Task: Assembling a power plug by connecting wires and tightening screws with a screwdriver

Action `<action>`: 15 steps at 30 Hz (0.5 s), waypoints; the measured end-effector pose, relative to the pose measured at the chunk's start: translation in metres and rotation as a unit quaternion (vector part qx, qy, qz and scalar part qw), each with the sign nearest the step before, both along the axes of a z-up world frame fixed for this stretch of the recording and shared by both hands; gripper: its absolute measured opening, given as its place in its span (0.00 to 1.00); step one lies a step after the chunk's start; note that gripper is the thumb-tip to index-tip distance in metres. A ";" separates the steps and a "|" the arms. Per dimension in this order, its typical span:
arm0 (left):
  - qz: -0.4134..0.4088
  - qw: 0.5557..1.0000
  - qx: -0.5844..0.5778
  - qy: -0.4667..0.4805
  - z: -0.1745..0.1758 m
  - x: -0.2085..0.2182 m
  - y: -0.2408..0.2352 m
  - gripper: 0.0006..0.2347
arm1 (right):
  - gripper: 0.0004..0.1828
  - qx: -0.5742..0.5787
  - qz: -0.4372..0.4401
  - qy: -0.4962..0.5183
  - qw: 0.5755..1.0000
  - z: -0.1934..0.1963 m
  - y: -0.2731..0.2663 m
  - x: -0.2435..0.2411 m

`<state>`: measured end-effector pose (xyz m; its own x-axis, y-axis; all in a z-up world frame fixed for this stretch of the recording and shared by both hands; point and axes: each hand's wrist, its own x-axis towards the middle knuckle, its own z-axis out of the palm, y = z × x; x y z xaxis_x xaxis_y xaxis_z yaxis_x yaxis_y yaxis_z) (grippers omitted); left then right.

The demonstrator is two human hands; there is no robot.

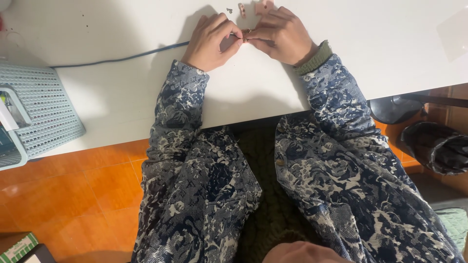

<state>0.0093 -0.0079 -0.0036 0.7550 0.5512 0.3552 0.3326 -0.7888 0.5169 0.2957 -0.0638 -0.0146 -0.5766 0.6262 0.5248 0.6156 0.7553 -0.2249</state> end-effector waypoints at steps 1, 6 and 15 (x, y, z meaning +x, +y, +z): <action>-0.001 1.000 -0.001 0.001 -0.002 0.000 0.000 0.03 | 0.08 -0.001 -0.001 0.001 1.000 -0.003 0.000 0.003; -0.014 0.999 0.047 0.004 -0.009 -0.001 0.004 0.07 | 0.10 -0.028 0.006 -0.024 0.999 -0.004 -0.001 0.008; -0.007 0.986 0.164 0.001 -0.003 0.005 0.002 0.06 | 0.05 -0.085 0.022 -0.004 0.996 -0.003 0.000 0.014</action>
